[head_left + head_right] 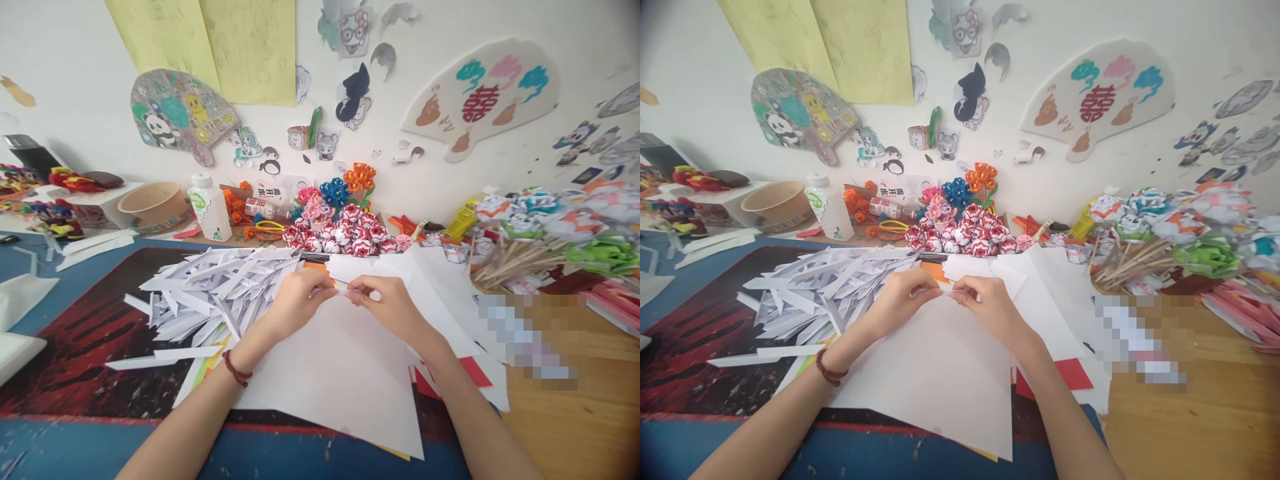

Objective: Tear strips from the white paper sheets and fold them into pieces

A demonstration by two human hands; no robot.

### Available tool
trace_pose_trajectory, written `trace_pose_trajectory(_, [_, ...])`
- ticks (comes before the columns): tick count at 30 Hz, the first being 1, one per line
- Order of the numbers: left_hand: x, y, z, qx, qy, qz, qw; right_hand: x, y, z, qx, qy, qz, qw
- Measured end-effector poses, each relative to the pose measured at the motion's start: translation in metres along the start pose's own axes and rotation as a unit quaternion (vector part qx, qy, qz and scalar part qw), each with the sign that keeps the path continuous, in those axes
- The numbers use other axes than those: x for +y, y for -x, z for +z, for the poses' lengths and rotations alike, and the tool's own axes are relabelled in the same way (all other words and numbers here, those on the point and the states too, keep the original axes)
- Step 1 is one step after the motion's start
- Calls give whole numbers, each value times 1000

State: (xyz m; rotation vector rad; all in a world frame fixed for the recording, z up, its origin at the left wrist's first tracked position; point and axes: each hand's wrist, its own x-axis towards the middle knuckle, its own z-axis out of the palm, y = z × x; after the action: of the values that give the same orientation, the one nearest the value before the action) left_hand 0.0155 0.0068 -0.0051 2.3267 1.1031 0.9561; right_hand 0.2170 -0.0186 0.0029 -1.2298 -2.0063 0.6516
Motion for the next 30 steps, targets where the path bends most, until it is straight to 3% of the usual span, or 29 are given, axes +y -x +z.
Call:
trace_pose_trajectory(4, [4,0,-4,-6,56,-25,998,1,0,2,32,-64,41,997])
trace_pose_trajectory(11, [6,1,-3,21,86,-73,993,-3,1,3,44,-69,37,996])
trace_pose_trajectory(16, [7,0,-6,22,80,-50,995,-3,-1,4,21,-70,30,997])
trace_pose_trajectory(24, [17,2,-1,-46,108,-12,993,-5,1,5,32,-88,9,996])
trace_pose_trajectory(30, [11,0,-3,-26,67,-23,997,3,-1,4,20,-112,21,993])
